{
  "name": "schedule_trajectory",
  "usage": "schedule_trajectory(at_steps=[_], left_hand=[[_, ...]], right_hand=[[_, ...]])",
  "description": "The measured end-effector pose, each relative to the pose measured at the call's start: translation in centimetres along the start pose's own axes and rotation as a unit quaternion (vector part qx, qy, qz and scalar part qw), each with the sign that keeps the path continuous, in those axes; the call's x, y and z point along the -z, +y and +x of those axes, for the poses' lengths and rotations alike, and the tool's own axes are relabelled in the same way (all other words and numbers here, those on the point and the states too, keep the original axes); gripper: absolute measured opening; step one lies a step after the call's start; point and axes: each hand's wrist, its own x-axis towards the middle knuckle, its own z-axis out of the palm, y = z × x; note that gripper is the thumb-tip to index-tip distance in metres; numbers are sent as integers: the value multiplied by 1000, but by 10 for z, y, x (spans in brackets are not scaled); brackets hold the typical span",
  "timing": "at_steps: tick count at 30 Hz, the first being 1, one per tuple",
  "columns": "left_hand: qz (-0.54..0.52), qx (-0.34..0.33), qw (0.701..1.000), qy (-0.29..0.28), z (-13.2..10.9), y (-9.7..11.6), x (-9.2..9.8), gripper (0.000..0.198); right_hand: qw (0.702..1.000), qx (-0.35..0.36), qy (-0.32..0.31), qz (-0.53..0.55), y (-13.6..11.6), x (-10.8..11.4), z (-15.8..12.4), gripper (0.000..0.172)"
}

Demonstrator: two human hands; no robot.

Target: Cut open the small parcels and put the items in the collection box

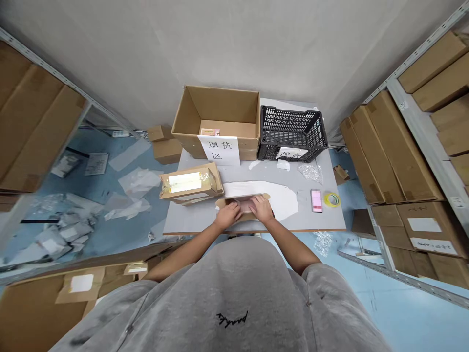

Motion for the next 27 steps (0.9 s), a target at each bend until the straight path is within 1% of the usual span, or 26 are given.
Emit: schedule_trajectory(at_steps=[1, 2, 3, 5, 7, 9, 14, 17, 19, 21, 23, 25, 27], left_hand=[[6, -3, 1000, -9, 5, 0, -4, 24], [13, 4, 1000, -18, 11, -1, -8, 30], [20, 15, 999, -29, 18, -1, -10, 38], [30, 34, 997, -64, 31, -2, -14, 43], [35, 38, 992, -115, 44, -5, -16, 37], [36, 36, 986, -159, 57, -8, -17, 32], [31, 46, 970, -237, 87, -18, -24, 28], [25, 52, 958, -282, 100, -21, -31, 26], [16, 55, 952, -301, 105, -21, -35, 28], [5, 56, 950, -308, 108, -21, -39, 32], [-8, 51, 952, -302, 107, -22, -42, 37], [-21, 46, 959, -281, 105, -24, -45, 45], [-38, 44, 968, -244, 103, -29, -47, 54]], right_hand=[[1000, 14, -5, -11, -1, 0, 1, 53], [999, 22, -12, -23, -1, -1, 1, 69], [999, 24, -21, -35, -2, -2, 2, 82], [997, 15, -44, -54, -3, -2, 4, 96], [995, 2, -66, -74, -5, -2, 7, 101], [992, -11, -84, -95, -7, -1, 12, 105], [984, -46, -110, -136, -13, 2, 25, 108], [980, -61, -124, -144, -15, 2, 28, 108], [978, -63, -133, -145, -14, 2, 28, 107], [977, -61, -141, -146, -13, 3, 28, 106], [977, -56, -145, -145, -11, 4, 27, 103], [977, -52, -150, -142, -10, 6, 27, 102], [977, -52, -153, -140, -10, 8, 28, 102]])
